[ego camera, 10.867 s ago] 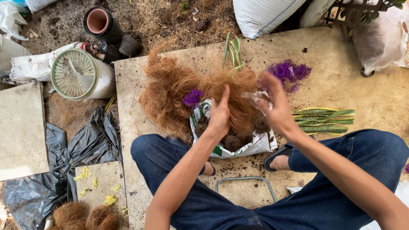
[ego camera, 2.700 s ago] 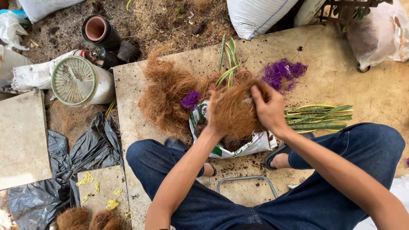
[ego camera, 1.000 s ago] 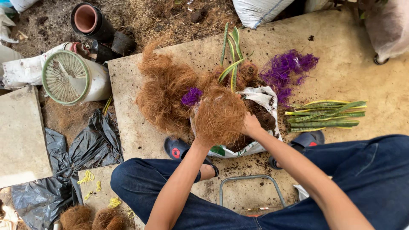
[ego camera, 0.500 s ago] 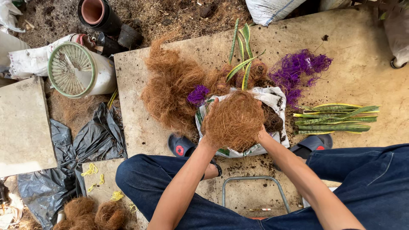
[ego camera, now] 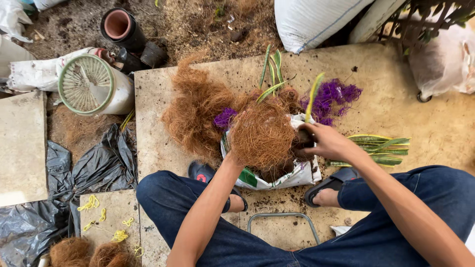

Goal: The person sits cross-legged and wraps a plant's root ball with coconut coir and purple string. They adjust the plant, add more coir, and secure it with string.

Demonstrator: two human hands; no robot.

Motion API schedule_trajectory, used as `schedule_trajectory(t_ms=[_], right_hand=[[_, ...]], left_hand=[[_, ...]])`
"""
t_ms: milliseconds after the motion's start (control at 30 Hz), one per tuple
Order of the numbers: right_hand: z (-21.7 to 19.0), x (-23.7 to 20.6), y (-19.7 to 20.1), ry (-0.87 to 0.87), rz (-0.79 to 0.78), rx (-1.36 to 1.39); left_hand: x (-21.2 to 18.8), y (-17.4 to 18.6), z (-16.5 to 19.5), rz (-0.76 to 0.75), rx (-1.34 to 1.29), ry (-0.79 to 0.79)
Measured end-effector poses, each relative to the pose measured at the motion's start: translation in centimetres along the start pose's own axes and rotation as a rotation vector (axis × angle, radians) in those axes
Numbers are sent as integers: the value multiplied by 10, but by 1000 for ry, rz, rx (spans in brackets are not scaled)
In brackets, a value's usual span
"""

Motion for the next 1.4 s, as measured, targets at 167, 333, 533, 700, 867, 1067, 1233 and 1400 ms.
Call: schedule_trajectory(t_ms=[167,333,533,700,867,1067,1233,1400], right_hand=[[-38,-27,58,173,187,-34],[-78,-37,58,362,154,-284],[-85,-38,67,440,213,-381],[-66,-50,101,362,333,-402],[-93,-54,87,500,350,-249],[-136,-46,55,684,278,-258],[-142,-43,51,713,282,-229],[-131,-40,51,647,310,-174]], left_hand=[[6,-25,21,-117,-35,-19],[-2,-56,17,-252,-16,14],[-6,-52,21,-265,-126,36],[-3,-36,21,-250,-242,31],[2,-52,5,-326,-260,66],[-7,-77,-14,-295,-76,107],[-10,-84,-39,-250,-656,417],[-9,-74,-51,-167,-601,458]])
Point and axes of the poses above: each hand's wrist, its own x-axis towards the middle knuckle, its own y-axis out of the back of the hand, z = x × y, the point moved 9 cm from there along x, towards the middle knuckle, and after that the axes turned 5 degrees about y, right-handed, at the moved point
